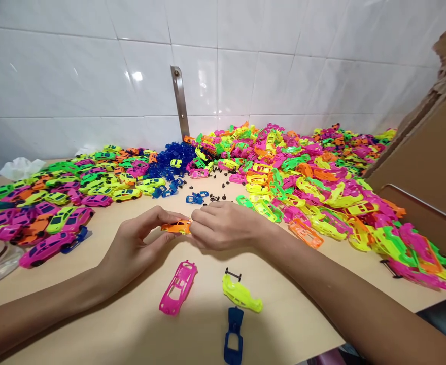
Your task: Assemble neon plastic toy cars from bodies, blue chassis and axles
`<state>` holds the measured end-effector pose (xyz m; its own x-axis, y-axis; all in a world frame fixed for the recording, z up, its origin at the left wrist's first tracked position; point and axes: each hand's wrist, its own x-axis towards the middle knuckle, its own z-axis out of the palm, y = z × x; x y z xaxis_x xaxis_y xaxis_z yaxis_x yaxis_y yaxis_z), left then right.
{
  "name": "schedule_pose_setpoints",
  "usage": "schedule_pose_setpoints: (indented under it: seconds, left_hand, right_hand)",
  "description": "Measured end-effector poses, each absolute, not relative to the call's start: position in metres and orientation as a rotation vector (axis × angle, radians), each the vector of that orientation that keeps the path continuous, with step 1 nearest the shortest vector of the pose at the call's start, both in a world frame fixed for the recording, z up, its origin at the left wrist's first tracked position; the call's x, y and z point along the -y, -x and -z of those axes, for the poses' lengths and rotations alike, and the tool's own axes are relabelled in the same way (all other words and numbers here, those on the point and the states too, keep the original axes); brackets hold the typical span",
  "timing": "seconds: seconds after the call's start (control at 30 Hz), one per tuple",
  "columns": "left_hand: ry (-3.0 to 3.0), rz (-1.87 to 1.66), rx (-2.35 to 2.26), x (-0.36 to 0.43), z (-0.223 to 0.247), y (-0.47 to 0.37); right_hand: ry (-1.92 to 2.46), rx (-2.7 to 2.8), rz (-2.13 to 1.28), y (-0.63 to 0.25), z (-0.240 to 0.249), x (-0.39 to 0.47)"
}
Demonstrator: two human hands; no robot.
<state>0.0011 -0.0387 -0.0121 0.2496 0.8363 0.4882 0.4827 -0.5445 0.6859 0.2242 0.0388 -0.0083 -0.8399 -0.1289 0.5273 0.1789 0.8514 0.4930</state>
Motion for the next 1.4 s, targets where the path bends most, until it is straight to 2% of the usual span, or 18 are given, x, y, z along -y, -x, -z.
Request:
schedule_pose_setpoints:
  seconds: [0.6,0.93,1.4]
  left_hand:
    - [-2.082,-1.066,-1.172,0.035,0.012,0.002]
    - [-2.154,-1.354,-1.081,0.036,0.015,0.001]
    - [-2.326,-1.434,-0.971,0.038,0.020,0.003]
  right_hand:
    - [0.011,2.552,0.624,-0.219,0.020,-0.035]
    - [0.047,2.465,0.755,-0.225,0.008,-0.039]
    - [-0.065,2.316,0.936,-0.223,-0.003,-0.029]
